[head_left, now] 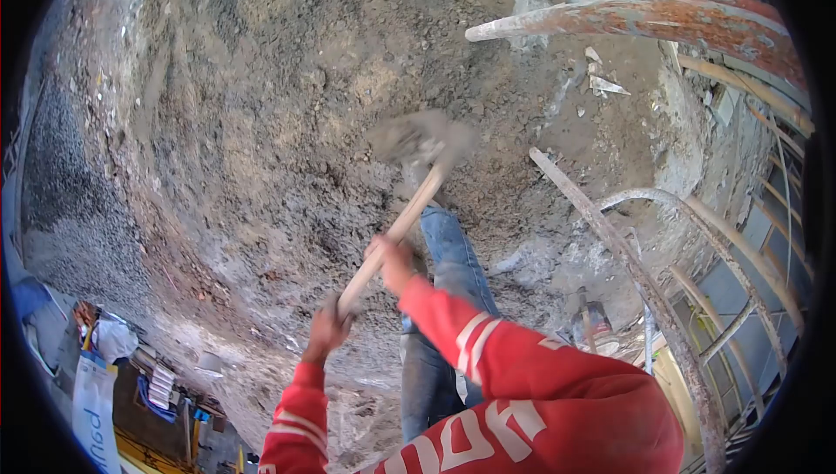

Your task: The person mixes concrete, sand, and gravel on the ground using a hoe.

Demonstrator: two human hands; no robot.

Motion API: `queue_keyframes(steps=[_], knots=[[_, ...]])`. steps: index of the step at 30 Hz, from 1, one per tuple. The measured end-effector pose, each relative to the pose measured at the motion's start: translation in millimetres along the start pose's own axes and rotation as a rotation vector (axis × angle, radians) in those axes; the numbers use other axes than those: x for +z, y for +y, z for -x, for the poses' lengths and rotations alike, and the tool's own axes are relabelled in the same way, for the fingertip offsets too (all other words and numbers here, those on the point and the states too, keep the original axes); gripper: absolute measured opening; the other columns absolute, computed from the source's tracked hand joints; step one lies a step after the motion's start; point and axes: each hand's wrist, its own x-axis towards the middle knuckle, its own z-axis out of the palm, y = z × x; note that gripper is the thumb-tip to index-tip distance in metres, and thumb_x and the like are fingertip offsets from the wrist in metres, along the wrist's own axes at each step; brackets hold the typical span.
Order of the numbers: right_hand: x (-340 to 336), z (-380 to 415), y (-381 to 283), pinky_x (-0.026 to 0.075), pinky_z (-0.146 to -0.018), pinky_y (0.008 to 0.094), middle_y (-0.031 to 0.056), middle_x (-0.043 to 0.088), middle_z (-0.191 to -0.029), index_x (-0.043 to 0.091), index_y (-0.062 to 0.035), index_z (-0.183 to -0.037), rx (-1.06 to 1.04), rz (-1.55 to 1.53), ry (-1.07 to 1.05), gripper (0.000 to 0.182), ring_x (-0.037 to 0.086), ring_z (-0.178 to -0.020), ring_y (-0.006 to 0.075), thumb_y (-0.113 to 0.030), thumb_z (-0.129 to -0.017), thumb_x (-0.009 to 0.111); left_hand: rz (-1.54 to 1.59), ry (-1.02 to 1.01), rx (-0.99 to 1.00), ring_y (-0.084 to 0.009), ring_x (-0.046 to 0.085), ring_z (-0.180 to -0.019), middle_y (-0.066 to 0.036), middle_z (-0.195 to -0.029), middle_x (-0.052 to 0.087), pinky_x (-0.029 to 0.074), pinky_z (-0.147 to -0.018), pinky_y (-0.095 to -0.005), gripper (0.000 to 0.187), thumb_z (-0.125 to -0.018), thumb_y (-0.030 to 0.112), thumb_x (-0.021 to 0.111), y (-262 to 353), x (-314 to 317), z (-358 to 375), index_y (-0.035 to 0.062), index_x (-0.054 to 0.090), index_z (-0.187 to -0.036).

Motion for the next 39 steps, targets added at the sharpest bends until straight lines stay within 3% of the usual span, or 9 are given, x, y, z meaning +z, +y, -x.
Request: queue_keyframes(steps=[3,7,11,12,17,25,31,33,39], knots=[[21.7,25.5,37.7,0.046,-0.052,0.0305,0.0075,0.054,-0.06,0.052,-0.0022,-0.07,0.076,-0.118,0.187,0.016,0.054,-0.053,0.0185,-0.015,-0.075,0.062,-0.107,-0.044,-0.03,-0.0432,0.058,-0.069,-0.022,-0.078,0.061,0.048,-0.063,-0.0498,0.052,-0.073,0.023,0.063,-45.9,-11.8,20.2,0.0072,0.045,-0.118],[20.1,35.4,-46.4,0.043,-0.054,0.0268,0.0059,0.056,-0.06,0.055,-0.004,-0.066,-0.105,0.152,0.235,0.019,0.053,-0.055,0.0141,-0.021,-0.074,0.06,-0.065,-0.102,0.019,-0.0388,0.06,-0.071,-0.02,-0.08,0.062,0.048,-0.064,-0.0479,0.05,-0.073,0.023,0.064,12.0,-7.9,-32.7,0.0086,0.047,-0.118],[-50.4,-34.0,-173.2,0.043,-0.053,0.0299,0.0066,0.053,-0.056,0.05,-0.0075,-0.068,-0.75,0.377,0.04,0.025,0.051,-0.052,0.0166,-0.026,-0.084,0.049,0.051,0.016,0.145,-0.0397,0.059,-0.072,-0.02,-0.08,0.062,0.048,-0.065,-0.0474,0.039,-0.072,0.021,0.063,153.8,30.2,-131.3,0.0073,0.054,-0.107],[-50.6,-37.9,-212.9,0.044,-0.059,0.0318,0.0062,0.052,-0.063,0.049,-0.0083,-0.076,-0.596,0.275,0.118,0.027,0.05,-0.059,0.016,-0.029,-0.09,0.039,0.03,0.052,0.186,-0.0396,0.058,-0.069,-0.019,-0.076,0.061,0.047,-0.065,-0.0485,0.032,-0.07,0.017,0.061,182.5,43.7,-159.4,0.0069,0.054,-0.099],[-39.1,-100.1,-303.3,0.043,-0.049,0.032,0.0036,0.044,-0.059,0.042,-0.0108,-0.079,-0.418,-0.042,0.343,0.021,0.047,-0.052,0.0166,-0.027,-0.087,0.053,0.08,0.128,0.19,-0.0375,0.061,-0.074,-0.02,-0.076,0.062,0.049,-0.066,-0.0479,0.02,-0.067,0.015,0.061,274.2,37.2,-233.4,0.0041,0.057,-0.083],[9.7,-103.3,-158.6,0.043,-0.044,0.0323,0.0035,0.043,-0.058,0.041,-0.01,-0.084,-0.318,0.112,0.317,0.022,0.047,-0.047,0.0169,-0.025,-0.085,0.057,0.092,0.042,0.016,-0.0393,0.061,-0.077,-0.023,-0.079,0.061,0.05,-0.069,-0.0449,0.043,-0.07,0.025,0.065,135.7,27.1,-176.5,0.0029,0.052,-0.104],[-12.7,-61.8,-86.3,0.041,-0.039,0.0301,0.0034,0.042,-0.059,0.038,-0.0087,-0.104,0.115,0.126,0.117,0.03,0.044,-0.044,0.0156,-0.012,-0.08,0.056,0.275,0.037,-0.305,-0.0416,0.06,-0.078,-0.026,-0.087,0.061,0.049,-0.068,-0.0461,0.055,-0.073,0.03,0.063,95.0,82.2,-22.6,0.0003,0.045,-0.116],[-7.9,-23.1,-48.0,0.041,-0.039,0.0296,0.0034,0.045,-0.061,0.042,-0.0039,-0.093,-0.012,0.36,0.152,0.023,0.044,-0.043,0.015,-0.009,-0.076,0.057,0.367,0.101,-0.349,-0.0418,0.059,-0.079,-0.026,-0.087,0.061,0.049,-0.069,-0.046,0.055,-0.073,0.029,0.063,83.3,109.5,19.6,0.0004,0.045,-0.116],[29.2,54.4,-25.2,0.04,-0.039,0.0263,0.0039,0.046,-0.062,0.039,-0.0038,-0.099,-0.296,0.765,-0.034,0.029,0.044,-0.042,0.0123,-0.006,-0.076,0.057,0.719,0.293,-0.358,-0.0402,0.059,-0.087,-0.025,-0.095,0.06,0.048,-0.075,-0.0431,0.056,-0.075,0.027,0.066,90.4,153.2,54.0,-0.0043,0.047,-0.117]])
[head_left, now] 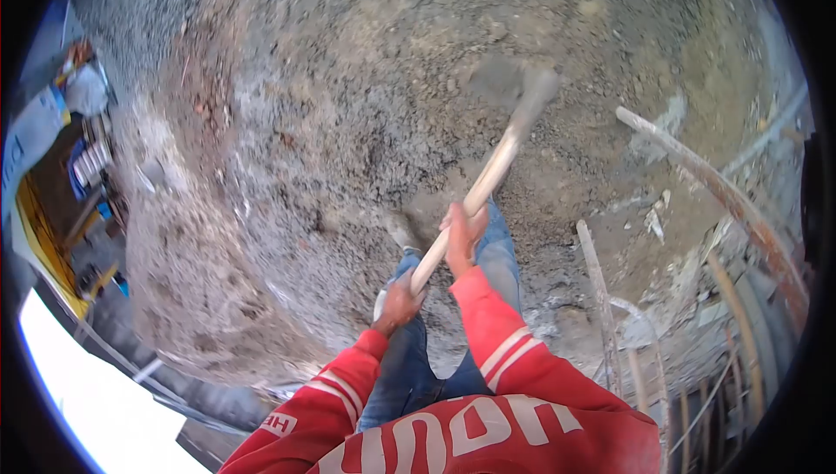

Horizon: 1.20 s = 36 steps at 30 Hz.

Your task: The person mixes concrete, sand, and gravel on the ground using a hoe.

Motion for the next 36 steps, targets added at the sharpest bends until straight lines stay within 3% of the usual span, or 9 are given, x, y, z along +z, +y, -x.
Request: queue_keyframes(steps=[3,8,15,18,20,26,28,33,36], knots=[[24.4,-8.1,-72.1,0.039,-0.042,0.024,0.0027,0.047,-0.068,0.037,0.001,-0.117,-0.285,0.145,-0.116,0.04,0.046,-0.048,0.0098,-0.005,-0.081,0.055,0.194,0.139,0.13,-0.0402,0.058,-0.091,-0.026,-0.1,0.059,0.047,-0.079,-0.0419,0.055,-0.075,0.022,0.067,63.2,8.6,-42.0,-0.0046,0.047,-0.118],[105.6,-17.2,-173.2,0.043,-0.046,0.0248,0.0058,0.049,-0.069,0.038,0.0007,-0.109,-0.779,0.411,-0.278,0.032,0.051,-0.05,0.0109,-0.011,-0.086,0.056,0.514,0.318,0.367,-0.0377,0.059,-0.088,-0.025,-0.097,0.06,0.047,-0.075,-0.0412,0.059,-0.075,0.029,0.068,149.4,-27.7,-131.9,-0.0054,0.046,-0.118],[163.5,-108.8,-43.6,0.048,-0.065,0.0432,0.0216,0.057,-0.082,0.043,0.0053,-0.104,-1.102,1.089,-0.004,0.042,0.059,-0.073,0.036,-0.024,-0.08,0.061,0.625,0.366,0.178,-0.0378,0.061,-0.084,-0.025,-0.09,0.061,0.048,-0.071,-0.0419,0.05,-0.073,0.034,0.068,63.2,-52.2,-159.7,-0.0041,0.056,-0.103],[83.6,-151.0,129.6,0.047,-0.077,0.0433,0.0225,0.058,-0.092,0.045,0.004,-0.103,-0.74,1.448,-0.231,0.04,0.059,-0.086,0.0375,-0.024,-0.077,0.06,0.606,0.161,-0.387,-0.0368,0.062,-0.087,-0.025,-0.089,0.062,0.05,-0.072,-0.0423,0.038,-0.074,0.026,0.063,-11.9,25.6,-116.0,-0.0032,0.058,-0.097],[52.9,-96.1,193.4,0.049,-0.076,0.0424,0.0236,0.059,-0.091,0.048,0.0047,-0.099,-0.713,1.64,-0.032,0.04,0.06,-0.084,0.0372,-0.025,-0.076,0.062,0.642,0.073,-0.438,-0.0373,0.062,-0.089,-0.024,-0.093,0.062,0.05,-0.075,-0.0429,0.04,-0.073,0.028,0.065,-68.1,55.8,-76.4,-0.0031,0.057,-0.097],[16.6,-86.9,182.7,0.051,-0.052,0.0383,0.0194,0.059,-0.068,0.049,0.0074,-0.091,-0.486,1.494,-0.203,0.036,0.061,-0.055,0.029,-0.023,-0.079,0.063,0.549,0.017,-0.494,-0.0376,0.061,-0.092,-0.025,-0.098,0.061,0.05,-0.078,-0.0428,0.043,-0.074,0.03,0.067,-45.8,40.8,-22.9,-0.0039,0.056,-0.097],[33.5,-73.0,167.6,0.048,-0.043,0.0353,0.0154,0.056,-0.061,0.05,0.0064,-0.088,0.014,1.346,-0.323,0.029,0.057,-0.046,0.024,-0.019,-0.08,0.06,0.554,0.054,-0.511,-0.0375,0.06,-0.094,-0.026,-0.099,0.06,0.05,-0.079,-0.0423,0.043,-0.074,0.03,0.068,-42.2,31.4,-27.5,-0.0041,0.057,-0.098],[53.4,-76.3,157.7,0.05,-0.049,0.0345,0.0102,0.053,-0.06,0.052,0.0023,-0.089,0.158,1.273,-0.342,0.023,0.056,-0.052,0.0211,-0.018,-0.081,0.06,0.801,-0.157,-0.466,-0.0363,0.057,-0.102,-0.022,-0.108,0.059,0.047,-0.086,-0.0397,0.047,-0.076,0.032,0.066,-43.9,-6.2,-43.1,-0.0029,0.056,-0.106],[64.2,-67.2,143.2,0.047,-0.05,0.0357,0.0092,0.052,-0.063,0.048,-0.0007,-0.092,0.279,1.218,-0.428,0.018,0.051,-0.052,0.0212,-0.015,-0.084,0.055,0.7,-0.028,-0.406,-0.0364,0.06,-0.097,-0.025,-0.101,0.061,0.049,-0.081,-0.0416,0.048,-0.076,0.033,0.065,-36.8,-23.6,-45.0,-0.0062,0.057,-0.103]])
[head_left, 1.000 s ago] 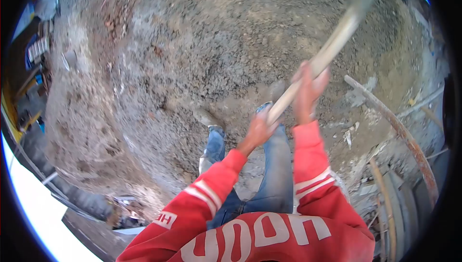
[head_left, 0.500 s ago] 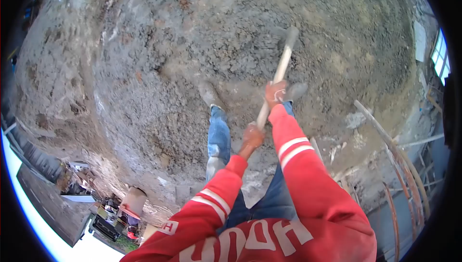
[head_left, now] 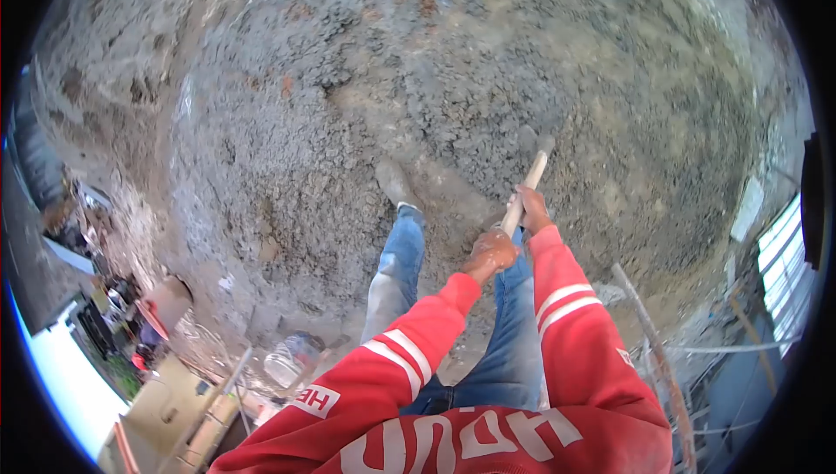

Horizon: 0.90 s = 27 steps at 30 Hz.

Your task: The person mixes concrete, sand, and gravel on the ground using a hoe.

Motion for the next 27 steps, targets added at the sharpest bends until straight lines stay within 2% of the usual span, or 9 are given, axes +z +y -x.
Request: queue_keyframes(steps=[3,7,11,12,15,20,21,25,27], knots=[[6.7,14.7,-8.1,0.046,-0.054,0.0406,0.0096,0.05,-0.065,0.043,-0.0028,-0.103,0.05,-0.261,-0.093,0.027,0.051,-0.056,0.024,-0.017,-0.084,0.056,0.05,0.041,-0.001,-0.0351,0.059,-0.098,-0.022,-0.102,0.061,0.049,-0.081,-0.0396,0.045,-0.076,0.032,0.064,-15.5,-21.8,13.2,-0.0035,0.059,-0.103],[37.2,36.7,2.7,0.046,-0.081,0.0471,0.0169,0.044,-0.104,0.036,-0.0076,-0.114,0.137,-0.39,-0.196,0.053,0.051,-0.091,0.0308,-0.03,-0.075,0.065,0.055,-0.041,0.103,-0.0347,0.061,-0.093,-0.021,-0.099,0.062,0.05,-0.078,-0.0399,0.041,-0.076,0.03,0.063,-94.7,-60.1,28.0,-0.0017,0.06,-0.102],[98.7,63.2,12.5,0.047,-0.077,0.0448,0.0134,0.048,-0.096,0.038,-0.0131,-0.111,0.149,-0.414,-0.006,0.044,0.053,-0.086,0.0284,-0.03,-0.079,0.063,0.059,-0.036,0.172,-0.037,0.061,-0.084,-0.022,-0.091,0.063,0.049,-0.073,-0.0446,0.032,-0.074,0.022,0.057,-200.9,-115.1,99.6,-0.0008,0.059,-0.096],[114.1,69.7,27.8,0.047,-0.072,0.0427,0.0106,0.049,-0.088,0.04,-0.0141,-0.106,0.099,-0.488,-0.112,0.036,0.053,-0.079,0.0257,-0.029,-0.081,0.061,0.002,0.349,0.445,-0.0384,0.06,-0.081,-0.021,-0.087,0.062,0.048,-0.072,-0.0464,0.032,-0.073,0.022,0.056,-264.8,-82.3,106.8,0.0012,0.056,-0.098],[190.9,104.4,102.2,0.045,-0.058,0.0371,0.0024,0.046,-0.066,0.043,-0.0152,-0.091,-0.081,-0.418,-0.266,0.014,0.049,-0.061,0.0183,-0.021,-0.087,0.054,0.028,0.254,0.25,-0.0382,0.059,-0.08,-0.022,-0.086,0.061,0.047,-0.071,-0.0469,0.038,-0.076,0.018,0.055,-376.5,-107.3,214.4,0.0082,0.052,-0.112],[344.0,195.7,237.1,0.049,-0.069,0.0347,0.0037,0.053,-0.073,0.05,-0.0099,-0.082,0.536,-0.325,-0.481,0.011,0.056,-0.071,0.0196,-0.016,-0.083,0.059,-0.242,0.335,-0.219,-0.0375,0.057,-0.088,-0.02,-0.091,0.061,0.046,-0.078,-0.0462,0.064,-0.074,0.037,0.063,-609.1,-36.5,322.6,0.0071,0.043,-0.127],[369.7,229.5,238.1,0.048,-0.074,0.0362,0.0053,0.055,-0.076,0.051,-0.0087,-0.083,0.568,-0.202,-0.434,0.011,0.057,-0.076,0.0207,-0.017,-0.082,0.06,0.006,0.319,-0.445,-0.0388,0.058,-0.084,-0.021,-0.09,0.061,0.048,-0.075,-0.0453,0.07,-0.072,0.034,0.066,-630.4,-31.3,337.9,0.0017,0.038,-0.127],[386.1,266.3,242.4,0.047,-0.082,0.0379,0.0073,0.059,-0.083,0.055,-0.0065,-0.086,0.574,-0.062,-0.453,0.01,0.06,-0.086,0.0227,-0.013,-0.081,0.06,0.013,0.263,-0.525,-0.0379,0.059,-0.082,-0.02,-0.087,0.062,0.047,-0.071,-0.0451,0.062,-0.07,0.026,0.068,-615.6,-53.1,363.6,0.0061,0.043,-0.123],[368.3,246.9,213.0,0.047,-0.083,0.039,0.0076,0.058,-0.083,0.055,-0.0063,-0.087,0.507,-0.005,-0.44,0.009,0.059,-0.084,0.0232,-0.011,-0.081,0.06,0.122,0.388,-0.296,-0.0369,0.06,-0.082,-0.018,-0.087,0.063,0.047,-0.072,-0.0449,0.051,-0.071,0.025,0.067,-578.0,-60.6,340.0,0.0096,0.051,-0.117]])
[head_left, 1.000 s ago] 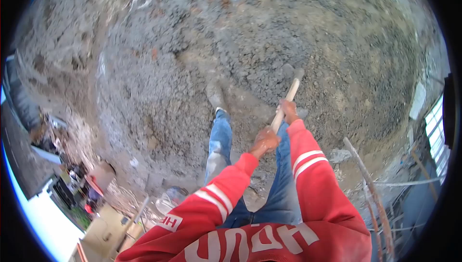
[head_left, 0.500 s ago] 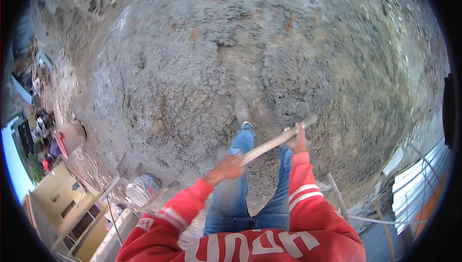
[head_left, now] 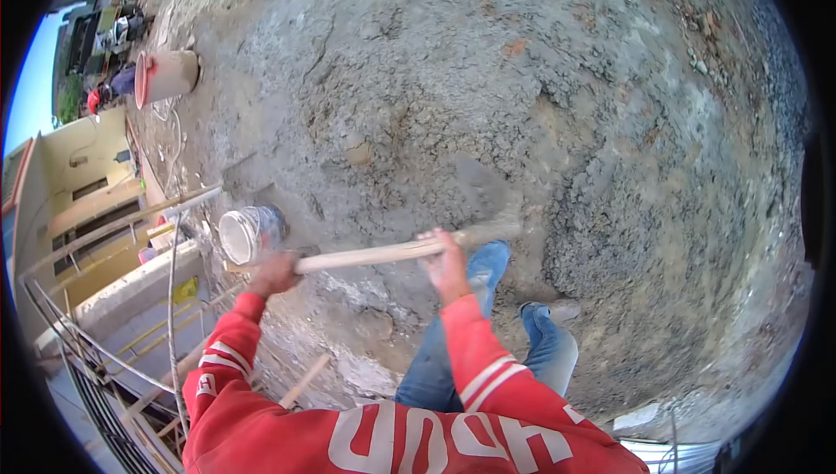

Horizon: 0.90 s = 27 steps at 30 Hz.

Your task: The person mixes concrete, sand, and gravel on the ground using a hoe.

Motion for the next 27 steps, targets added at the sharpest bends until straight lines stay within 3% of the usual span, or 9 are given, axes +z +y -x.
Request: queue_keyframes(steps=[2,6,8,14,17,22,24,25,27], knots=[[-16.4,17.2,-60.1,0.048,-0.078,0.0376,0.0084,0.058,-0.082,0.055,-0.0056,-0.086,-0.215,0.143,-0.005,0.009,0.058,-0.081,0.0218,-0.01,-0.081,0.06,0.227,0.059,0.193,-0.0379,0.059,-0.083,-0.018,-0.091,0.062,0.046,-0.074,-0.0449,0.048,-0.072,0.024,0.066,39.9,47.6,-28.2,0.009,0.053,-0.116],[-3.0,96.9,-208.8,0.047,-0.055,0.0318,0.0086,0.057,-0.069,0.053,-0.0039,-0.084,-0.831,0.333,0.31,0.013,0.056,-0.058,0.0187,-0.013,-0.08,0.062,0.481,-0.047,0.347,-0.038,0.058,-0.088,-0.022,-0.097,0.061,0.045,-0.079,-0.0438,0.049,-0.075,0.025,0.064,239.4,66.3,-81.8,0.0049,0.051,-0.118],[24.4,163.5,-278.1,0.043,-0.051,0.0304,0.0069,0.055,-0.061,0.053,-0.0038,-0.083,-1.111,0.474,0.345,0.014,0.054,-0.054,0.0162,-0.014,-0.078,0.063,0.657,0.282,0.558,-0.0376,0.058,-0.086,-0.021,-0.097,0.061,0.045,-0.079,-0.0428,0.051,-0.078,0.027,0.064,339.9,89.1,-109.8,-0.0014,0.049,-0.117],[72.6,269.7,-403.0,0.044,-0.043,0.0254,0.0061,0.054,-0.063,0.048,-0.001,-0.088,-1.727,0.741,0.208,0.02,0.055,-0.053,0.0136,-0.016,-0.083,0.06,0.993,0.473,0.763,-0.0386,0.056,-0.094,-0.026,-0.101,0.059,0.043,-0.082,-0.0422,0.059,-0.078,0.034,0.064,610.2,11.0,-157.4,-0.0067,0.047,-0.118],[32.8,224.0,-454.7,0.046,-0.045,0.0269,0.0084,0.055,-0.065,0.045,0.0011,-0.089,-1.759,0.875,0.349,0.025,0.056,-0.053,0.0136,-0.017,-0.083,0.061,0.977,0.535,0.696,-0.0399,0.056,-0.094,-0.026,-0.101,0.059,0.044,-0.082,-0.0427,0.059,-0.076,0.032,0.066,679.7,8.9,-196.5,-0.0071,0.048,-0.116],[-160.6,66.8,-474.0,0.048,-0.065,0.0448,0.0239,0.059,-0.082,0.046,0.0064,-0.097,-1.845,1.583,0.794,0.039,0.059,-0.073,0.0413,-0.027,-0.081,0.059,1.082,0.387,0.286,-0.0392,0.058,-0.083,-0.025,-0.089,0.061,0.047,-0.071,-0.0433,0.043,-0.076,0.031,0.067,711.3,179.2,-201.4,-0.0058,0.057,-0.096],[-254.6,20.7,-421.9,0.05,-0.073,0.0439,0.027,0.059,-0.088,0.048,0.0034,-0.105,-0.868,1.697,0.911,0.047,0.061,-0.083,0.04,-0.03,-0.075,0.064,0.885,-0.014,0.011,-0.0405,0.06,-0.076,-0.023,-0.079,0.061,0.049,-0.065,-0.0435,0.038,-0.074,0.03,0.068,699.2,238.1,-140.7,-0.0029,0.058,-0.091],[-304.0,-2.4,-399.9,0.051,-0.072,0.0435,0.0255,0.061,-0.087,0.049,0.0026,-0.101,-0.659,1.704,0.858,0.046,0.062,-0.085,0.0385,-0.03,-0.073,0.066,0.594,0.045,0.037,-0.0388,0.062,-0.076,-0.022,-0.08,0.063,0.049,-0.064,-0.0431,0.038,-0.074,0.03,0.07,694.9,295.2,-130.5,-0.0031,0.059,-0.088],[-297.3,1.0,-373.7,0.052,-0.067,0.0428,0.0221,0.062,-0.081,0.048,0.0035,-0.102,-0.858,1.796,0.826,0.047,0.063,-0.078,0.038,-0.029,-0.073,0.066,0.949,-0.207,-0.204,-0.0365,0.063,-0.08,-0.021,-0.084,0.064,0.05,-0.066,-0.0417,0.04,-0.074,0.032,0.069,673.4,272.6,-109.5,-0.0034,0.06,-0.088]])
